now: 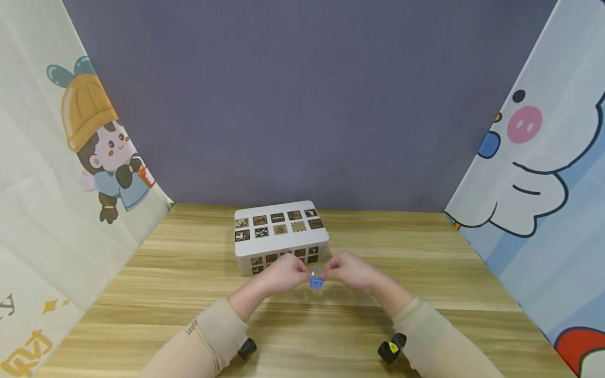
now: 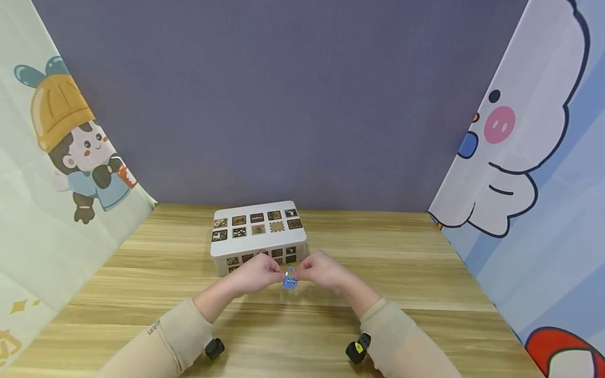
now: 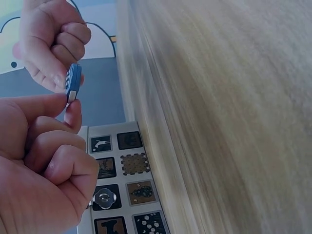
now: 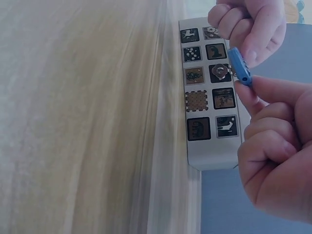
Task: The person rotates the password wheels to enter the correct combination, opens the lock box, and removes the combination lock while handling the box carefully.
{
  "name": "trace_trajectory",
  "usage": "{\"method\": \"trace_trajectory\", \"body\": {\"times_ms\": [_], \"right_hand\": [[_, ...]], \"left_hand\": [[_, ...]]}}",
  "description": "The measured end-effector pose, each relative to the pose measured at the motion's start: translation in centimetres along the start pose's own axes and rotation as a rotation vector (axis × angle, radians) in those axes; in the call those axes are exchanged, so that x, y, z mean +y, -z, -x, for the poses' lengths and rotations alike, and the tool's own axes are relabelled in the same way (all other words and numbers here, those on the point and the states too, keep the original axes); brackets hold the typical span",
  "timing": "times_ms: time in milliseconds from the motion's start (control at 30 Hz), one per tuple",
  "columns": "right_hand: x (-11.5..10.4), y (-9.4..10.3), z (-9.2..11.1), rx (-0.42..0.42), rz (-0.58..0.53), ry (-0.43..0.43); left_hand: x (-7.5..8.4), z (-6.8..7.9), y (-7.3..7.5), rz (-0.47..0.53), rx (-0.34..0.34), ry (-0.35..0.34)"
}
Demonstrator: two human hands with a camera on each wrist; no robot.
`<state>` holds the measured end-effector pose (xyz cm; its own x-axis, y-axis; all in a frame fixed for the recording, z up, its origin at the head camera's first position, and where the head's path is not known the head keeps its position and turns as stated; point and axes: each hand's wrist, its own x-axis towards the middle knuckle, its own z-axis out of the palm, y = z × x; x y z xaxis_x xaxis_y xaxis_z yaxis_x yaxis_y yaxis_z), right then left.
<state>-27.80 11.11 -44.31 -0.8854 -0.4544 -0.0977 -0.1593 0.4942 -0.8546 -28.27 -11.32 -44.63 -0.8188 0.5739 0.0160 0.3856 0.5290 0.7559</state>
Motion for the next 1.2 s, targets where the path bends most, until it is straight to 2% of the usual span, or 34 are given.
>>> {"method": "trace_trajectory", "body": {"times_ms": [267, 700, 967, 1200], "right_hand": [[0.7, -0.1, 0.1, -0.005, -0.003, -0.002], [1.6, -0.7, 0.4, -0.032, 0.029, -0.006], [1.5, -1.0, 0.8, -0.04, 0.05, -0.008], [1.6, -1.3, 0.8, -0.046, 0.069, -0.009]], "left_hand": [[0.3, 0.0, -0.4, 0.025, -0.03, 0.047], [0.3, -0.3, -1.1, -0.002, -0.104, 0.095], [0.5, -0.2, -1.6, -0.051, -0.132, 0.108], [0.5, -0.3, -2.0, -0.107, -0.126, 0.113]]}}
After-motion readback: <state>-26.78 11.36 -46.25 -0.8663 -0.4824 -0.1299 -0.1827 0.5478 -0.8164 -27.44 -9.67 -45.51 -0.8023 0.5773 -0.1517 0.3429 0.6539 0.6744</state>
